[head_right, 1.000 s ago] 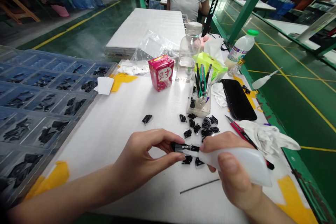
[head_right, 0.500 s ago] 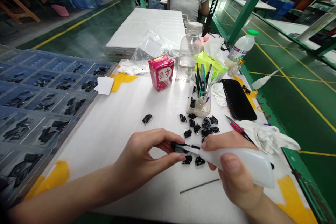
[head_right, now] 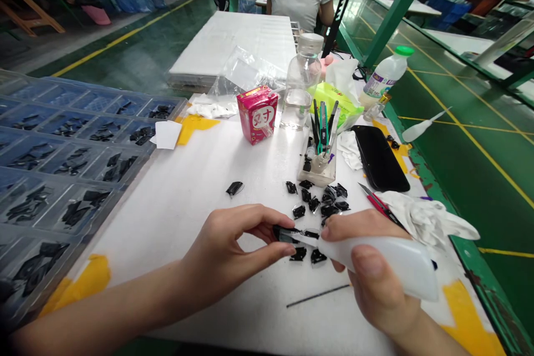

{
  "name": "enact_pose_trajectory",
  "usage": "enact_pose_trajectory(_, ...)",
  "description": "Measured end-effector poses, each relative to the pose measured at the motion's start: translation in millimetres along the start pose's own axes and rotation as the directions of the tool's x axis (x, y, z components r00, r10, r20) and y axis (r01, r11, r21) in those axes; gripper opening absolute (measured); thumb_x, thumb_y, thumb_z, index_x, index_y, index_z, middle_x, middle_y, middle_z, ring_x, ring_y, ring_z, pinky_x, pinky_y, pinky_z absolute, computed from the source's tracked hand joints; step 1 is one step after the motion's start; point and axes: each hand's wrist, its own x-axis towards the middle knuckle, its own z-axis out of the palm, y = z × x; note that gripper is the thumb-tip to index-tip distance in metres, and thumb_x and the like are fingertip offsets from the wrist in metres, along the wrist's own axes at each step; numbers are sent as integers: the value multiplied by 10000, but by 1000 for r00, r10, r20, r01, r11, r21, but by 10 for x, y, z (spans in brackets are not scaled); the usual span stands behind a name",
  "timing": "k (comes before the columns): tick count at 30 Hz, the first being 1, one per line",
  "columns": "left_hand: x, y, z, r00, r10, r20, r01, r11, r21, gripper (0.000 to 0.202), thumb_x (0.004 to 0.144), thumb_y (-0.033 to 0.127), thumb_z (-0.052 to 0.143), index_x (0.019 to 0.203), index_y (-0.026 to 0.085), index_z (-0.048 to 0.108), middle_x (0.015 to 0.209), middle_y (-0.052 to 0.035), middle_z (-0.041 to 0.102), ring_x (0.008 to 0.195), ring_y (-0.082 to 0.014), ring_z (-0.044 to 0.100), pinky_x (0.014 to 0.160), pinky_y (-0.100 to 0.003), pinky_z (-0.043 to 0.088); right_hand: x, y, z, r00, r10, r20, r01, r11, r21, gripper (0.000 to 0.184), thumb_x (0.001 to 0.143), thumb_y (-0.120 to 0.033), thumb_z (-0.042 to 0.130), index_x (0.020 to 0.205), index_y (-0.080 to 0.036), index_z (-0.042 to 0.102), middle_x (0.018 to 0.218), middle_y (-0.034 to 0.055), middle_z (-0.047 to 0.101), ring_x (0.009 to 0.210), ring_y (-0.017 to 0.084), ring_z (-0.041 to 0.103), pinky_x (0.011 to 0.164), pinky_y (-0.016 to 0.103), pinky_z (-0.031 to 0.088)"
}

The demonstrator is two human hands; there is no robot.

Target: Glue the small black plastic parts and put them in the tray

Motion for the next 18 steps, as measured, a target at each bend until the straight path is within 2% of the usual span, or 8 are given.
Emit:
enact_pose_trajectory(6,-18,-15,7,1000,-7,3,7,1000,-6,213,757,155,788,955,105,728,752,-37,735,628,-118,685,655,-198,611,-24,14,-32,999,-31,-44,29,998,-52,210,878,-432,574,844,-313,743,698,-1,695,389,136,525,312,303,361)
enact_pose_trajectory(9,-11,-12,-3,1000,-7,-3,7,1000,1,211,758,162,788,954,111,728,737,-30,727,630,-119,682,652,-202,611,-4,21,-39,997,-53,-65,48,996,-70,216,877,-424,575,817,-296,737,703,3,695,444,152,569,323,297,363)
enact_pose_trajectory(12,9,-10,-14,1000,7,-1,-7,1000,-2,212,755,157,790,944,86,730,739,-44,728,627,-115,676,651,-188,602,31,10,-30,994,-90,-57,86,994,-70,230,863,-437,596,794,-268,736,690,0,689,525,154,612,358,280,403)
enact_pose_trajectory(18,11,-14,0,1000,9,7,-9,1000,-12,229,755,145,788,954,49,732,735,-64,727,624,-116,674,649,-176,590,31,9,-34,993,-96,-63,90,991,-100,223,862,-412,609,774,-247,730,681,2,686,517,138,604,355,281,410)
